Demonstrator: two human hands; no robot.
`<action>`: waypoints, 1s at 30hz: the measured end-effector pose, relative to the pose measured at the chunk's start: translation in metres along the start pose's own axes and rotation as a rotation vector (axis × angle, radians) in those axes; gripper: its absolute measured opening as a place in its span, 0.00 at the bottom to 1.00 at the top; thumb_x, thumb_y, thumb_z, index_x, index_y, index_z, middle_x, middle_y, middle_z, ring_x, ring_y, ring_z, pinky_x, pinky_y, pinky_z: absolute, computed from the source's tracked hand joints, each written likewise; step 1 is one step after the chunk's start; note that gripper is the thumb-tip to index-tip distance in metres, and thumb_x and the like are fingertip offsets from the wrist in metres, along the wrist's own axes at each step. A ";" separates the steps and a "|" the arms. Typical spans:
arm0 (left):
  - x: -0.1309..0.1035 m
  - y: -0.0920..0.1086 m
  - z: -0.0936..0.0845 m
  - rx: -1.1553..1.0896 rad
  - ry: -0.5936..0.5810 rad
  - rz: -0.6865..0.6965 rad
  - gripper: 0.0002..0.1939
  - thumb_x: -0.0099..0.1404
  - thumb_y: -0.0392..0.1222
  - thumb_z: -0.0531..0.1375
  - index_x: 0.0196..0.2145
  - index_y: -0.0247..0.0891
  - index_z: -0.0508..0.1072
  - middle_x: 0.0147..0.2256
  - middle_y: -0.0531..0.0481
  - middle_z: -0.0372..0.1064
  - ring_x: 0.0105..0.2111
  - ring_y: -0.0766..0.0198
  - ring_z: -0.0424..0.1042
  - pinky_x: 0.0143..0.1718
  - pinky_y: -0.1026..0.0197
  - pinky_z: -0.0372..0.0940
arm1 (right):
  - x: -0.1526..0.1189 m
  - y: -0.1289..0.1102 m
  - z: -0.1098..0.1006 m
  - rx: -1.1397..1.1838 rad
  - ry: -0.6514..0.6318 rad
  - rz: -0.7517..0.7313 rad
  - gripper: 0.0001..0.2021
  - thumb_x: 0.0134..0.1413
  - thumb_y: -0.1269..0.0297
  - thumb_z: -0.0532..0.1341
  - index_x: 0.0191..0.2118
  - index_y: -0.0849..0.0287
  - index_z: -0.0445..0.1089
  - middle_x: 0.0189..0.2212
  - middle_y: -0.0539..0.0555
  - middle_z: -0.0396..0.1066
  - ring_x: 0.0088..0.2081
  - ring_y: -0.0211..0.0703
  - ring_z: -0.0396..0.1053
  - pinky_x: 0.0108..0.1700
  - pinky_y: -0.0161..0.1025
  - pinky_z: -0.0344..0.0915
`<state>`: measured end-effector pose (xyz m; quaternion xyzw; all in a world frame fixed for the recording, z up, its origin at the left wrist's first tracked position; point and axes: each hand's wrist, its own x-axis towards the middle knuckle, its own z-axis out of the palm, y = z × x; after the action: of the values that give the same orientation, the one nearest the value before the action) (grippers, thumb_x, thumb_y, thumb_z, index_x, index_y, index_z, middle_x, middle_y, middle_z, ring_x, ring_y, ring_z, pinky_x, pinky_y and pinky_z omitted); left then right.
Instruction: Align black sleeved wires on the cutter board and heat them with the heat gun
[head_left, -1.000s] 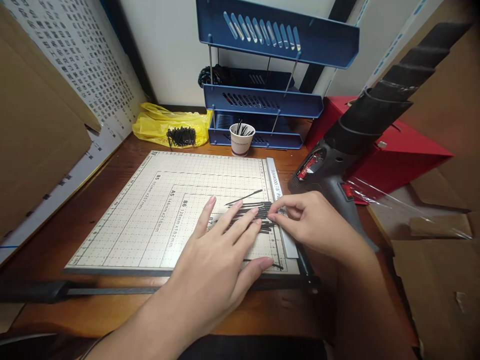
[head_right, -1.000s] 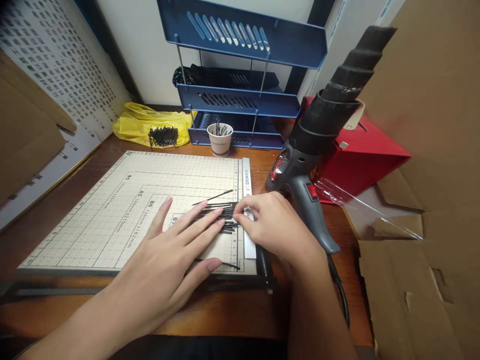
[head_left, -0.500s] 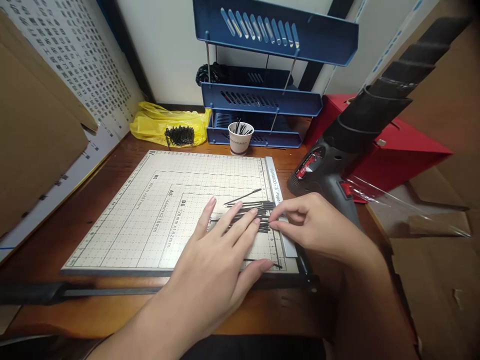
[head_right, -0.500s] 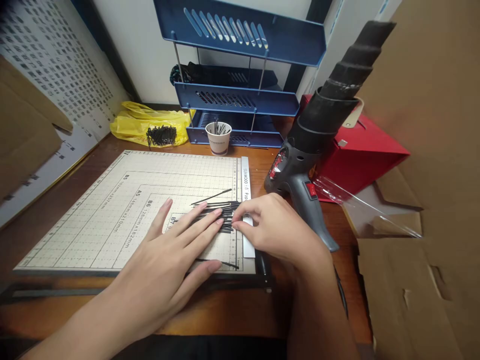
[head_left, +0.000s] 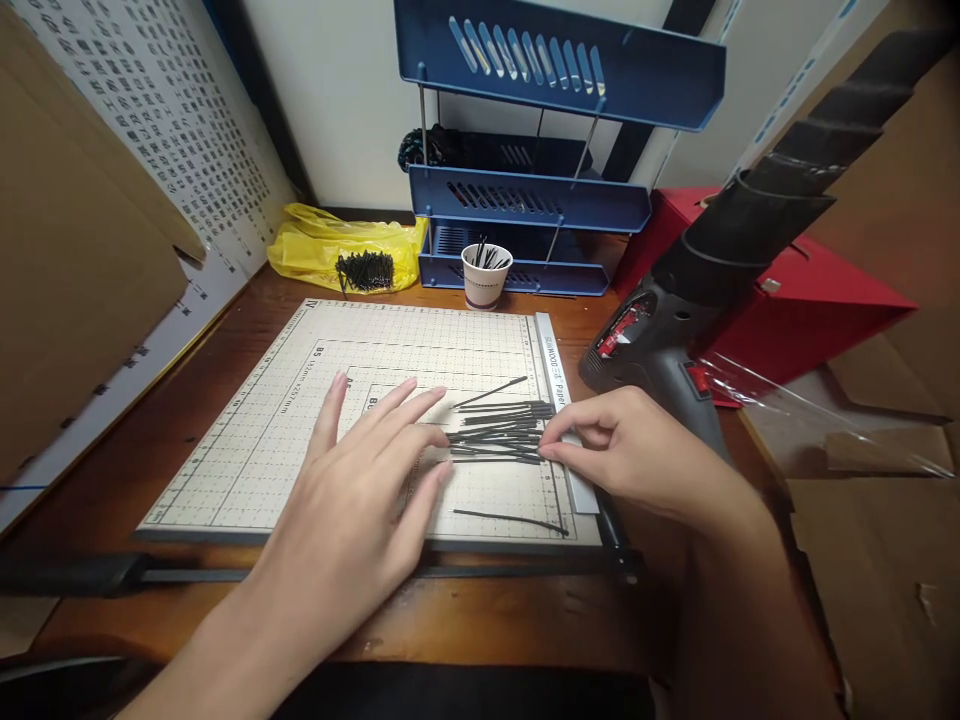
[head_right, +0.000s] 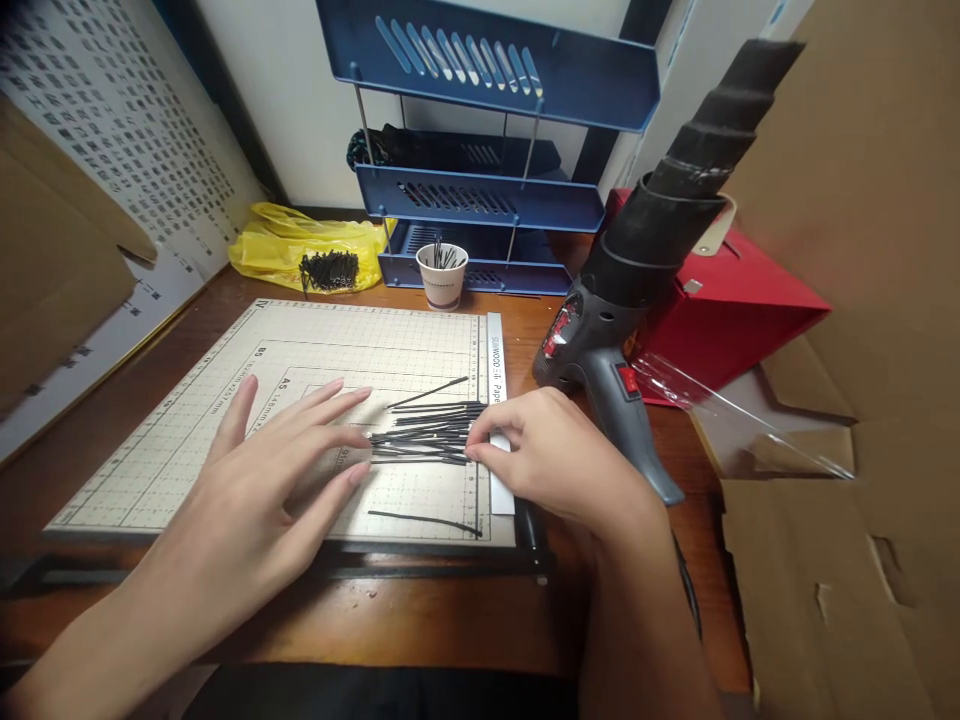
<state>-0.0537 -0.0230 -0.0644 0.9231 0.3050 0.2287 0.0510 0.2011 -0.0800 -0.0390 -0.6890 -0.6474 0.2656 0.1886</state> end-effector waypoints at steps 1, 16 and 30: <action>-0.001 -0.001 0.000 -0.014 0.013 -0.008 0.05 0.71 0.40 0.55 0.43 0.44 0.70 0.60 0.48 0.70 0.64 0.51 0.64 0.71 0.39 0.31 | 0.000 0.000 0.000 0.001 -0.004 0.001 0.08 0.54 0.62 0.63 0.29 0.56 0.79 0.16 0.44 0.50 0.21 0.32 0.46 0.24 0.35 0.45; 0.031 0.032 -0.006 -1.123 0.147 -0.594 0.13 0.63 0.49 0.69 0.45 0.46 0.81 0.42 0.52 0.82 0.44 0.59 0.79 0.45 0.60 0.74 | -0.001 -0.011 0.008 0.422 0.169 -0.083 0.12 0.59 0.56 0.63 0.34 0.59 0.75 0.21 0.46 0.59 0.23 0.31 0.50 0.24 0.32 0.47; 0.081 0.014 -0.006 -0.832 0.284 -0.349 0.07 0.62 0.44 0.69 0.33 0.38 0.82 0.34 0.51 0.82 0.37 0.60 0.80 0.43 0.60 0.71 | 0.003 -0.012 0.017 0.355 0.555 -0.078 0.12 0.57 0.55 0.66 0.39 0.58 0.77 0.17 0.42 0.42 0.21 0.32 0.44 0.24 0.35 0.44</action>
<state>0.0088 0.0126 -0.0246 0.7189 0.3419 0.4435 0.4118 0.1816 -0.0773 -0.0455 -0.6661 -0.5409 0.1693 0.4849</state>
